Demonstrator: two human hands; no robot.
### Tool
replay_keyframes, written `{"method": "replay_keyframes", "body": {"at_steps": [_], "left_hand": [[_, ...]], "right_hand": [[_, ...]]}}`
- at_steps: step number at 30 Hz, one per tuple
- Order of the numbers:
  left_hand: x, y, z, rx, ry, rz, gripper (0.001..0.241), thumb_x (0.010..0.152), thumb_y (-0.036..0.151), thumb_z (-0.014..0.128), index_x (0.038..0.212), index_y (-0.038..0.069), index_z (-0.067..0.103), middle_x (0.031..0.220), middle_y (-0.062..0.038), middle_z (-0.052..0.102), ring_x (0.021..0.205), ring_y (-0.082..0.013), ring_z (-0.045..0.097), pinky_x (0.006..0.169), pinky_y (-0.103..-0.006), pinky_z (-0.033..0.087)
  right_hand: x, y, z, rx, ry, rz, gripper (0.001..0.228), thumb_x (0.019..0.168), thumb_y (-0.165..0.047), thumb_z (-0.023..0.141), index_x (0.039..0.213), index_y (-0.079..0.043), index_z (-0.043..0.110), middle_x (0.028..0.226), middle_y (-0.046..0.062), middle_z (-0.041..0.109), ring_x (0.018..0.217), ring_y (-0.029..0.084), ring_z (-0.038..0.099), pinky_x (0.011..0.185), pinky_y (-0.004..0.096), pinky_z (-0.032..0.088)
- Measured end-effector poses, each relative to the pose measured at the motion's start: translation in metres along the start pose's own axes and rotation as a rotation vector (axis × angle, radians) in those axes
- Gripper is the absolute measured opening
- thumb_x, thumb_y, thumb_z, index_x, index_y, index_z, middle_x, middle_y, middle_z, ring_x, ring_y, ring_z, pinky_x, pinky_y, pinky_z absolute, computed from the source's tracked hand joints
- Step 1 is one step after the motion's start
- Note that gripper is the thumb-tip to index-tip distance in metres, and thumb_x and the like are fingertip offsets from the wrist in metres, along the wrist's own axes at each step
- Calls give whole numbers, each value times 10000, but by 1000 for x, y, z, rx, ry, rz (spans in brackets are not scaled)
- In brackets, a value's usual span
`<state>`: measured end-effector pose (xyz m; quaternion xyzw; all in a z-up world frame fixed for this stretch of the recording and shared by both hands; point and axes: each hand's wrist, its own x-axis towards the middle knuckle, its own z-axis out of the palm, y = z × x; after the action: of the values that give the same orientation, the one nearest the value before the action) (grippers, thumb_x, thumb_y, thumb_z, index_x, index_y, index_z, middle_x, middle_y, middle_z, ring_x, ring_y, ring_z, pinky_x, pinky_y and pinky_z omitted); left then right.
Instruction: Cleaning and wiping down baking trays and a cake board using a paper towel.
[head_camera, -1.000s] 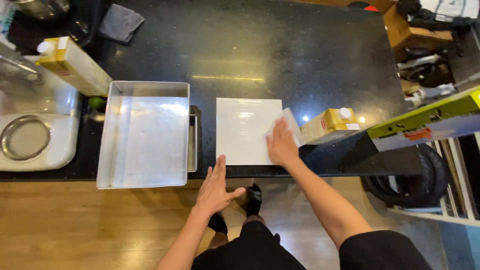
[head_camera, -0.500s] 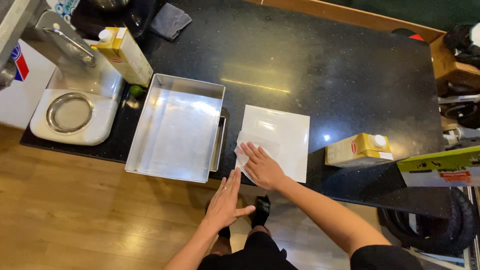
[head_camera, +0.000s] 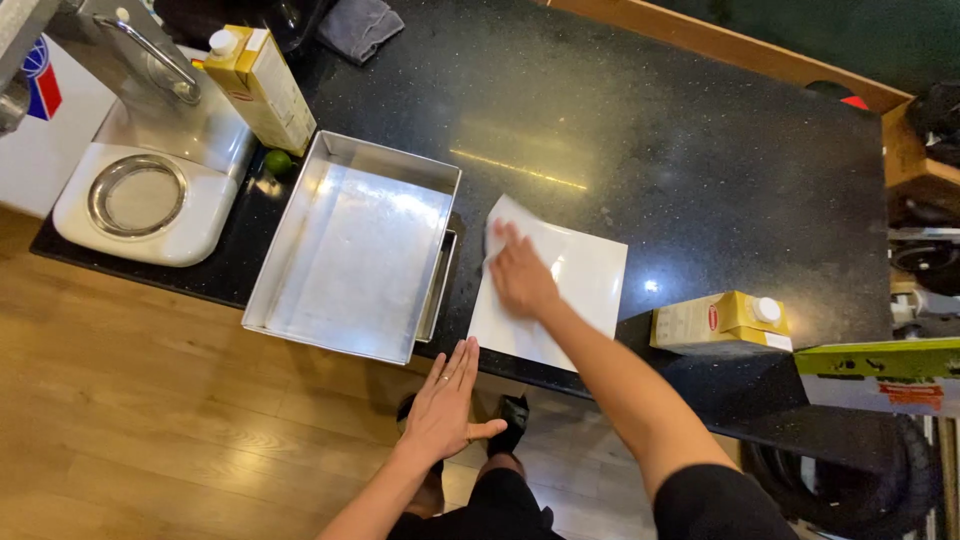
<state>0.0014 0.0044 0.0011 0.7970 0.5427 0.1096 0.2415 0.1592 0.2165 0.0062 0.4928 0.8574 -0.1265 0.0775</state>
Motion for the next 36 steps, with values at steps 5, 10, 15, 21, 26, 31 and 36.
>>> {"method": "replay_keyframes", "body": {"at_steps": [5, 10, 15, 21, 26, 31, 36], "left_hand": [[0, -1, 2, -209, -66, -95, 1233, 808, 889, 350, 1591, -12, 41, 1684, -187, 107, 1563, -269, 85, 1246, -428, 27], [-14, 2, -13, -532, -49, -348, 1269, 573, 932, 372, 1604, 215, 185, 1672, -89, 243, 1520, -442, 170, 1151, -642, 272], [-44, 11, -25, -622, 42, -337, 1013, 792, 707, 545, 1595, 173, 234, 1645, -73, 342, 1500, -369, 319, 1134, -485, 357], [-68, 9, -16, -646, 104, -380, 901, 833, 637, 564, 1553, 144, 341, 1548, -138, 482, 1422, -305, 480, 1112, -442, 413], [-80, 14, -20, -652, 256, -371, 582, 882, 423, 636, 1372, 112, 589, 1356, -71, 688, 1189, -259, 678, 1019, -358, 505], [-68, 23, -27, -729, 283, -447, 604, 885, 486, 591, 1358, 110, 589, 1354, -117, 665, 1219, -292, 652, 1027, -405, 496], [-38, 22, -15, -1123, 384, -350, 594, 1001, 384, 578, 1449, 2, 499, 1400, -267, 577, 1369, -418, 482, 1137, -556, 385]], "right_hand": [[-82, -39, 44, 224, 163, -341, 446, 1040, -298, 381, 991, 34, 674, 1687, 133, 200, 1575, 326, 86, 1270, 525, 99], [-118, -45, 36, 272, 234, -410, 550, 1049, -244, 420, 1547, -24, 345, 1674, 110, 250, 1556, 286, 199, 1258, 465, 171], [-124, -35, 38, 173, 210, -549, 777, 859, -137, 655, 1571, -60, 354, 1681, 80, 289, 1562, 240, 240, 1270, 419, 212], [-134, -41, 62, 320, 415, -581, 510, 970, -123, 525, 1478, -82, 516, 1583, 61, 472, 1481, 213, 425, 1251, 377, 327], [-147, -53, 80, 536, 469, -543, 336, 946, -127, 665, 1262, -17, 628, 1377, 116, 654, 1184, 267, 674, 1114, 341, 486], [-156, -71, 82, 1304, 378, -45, 129, 979, -90, 550, 875, -69, 623, 717, 41, 631, 532, 152, 507, 526, 272, 436], [-167, -80, 65, 1811, 347, 210, 179, 1038, -156, 528, 957, -31, 627, 834, 94, 628, 675, 160, 545, 617, 292, 453]]}}
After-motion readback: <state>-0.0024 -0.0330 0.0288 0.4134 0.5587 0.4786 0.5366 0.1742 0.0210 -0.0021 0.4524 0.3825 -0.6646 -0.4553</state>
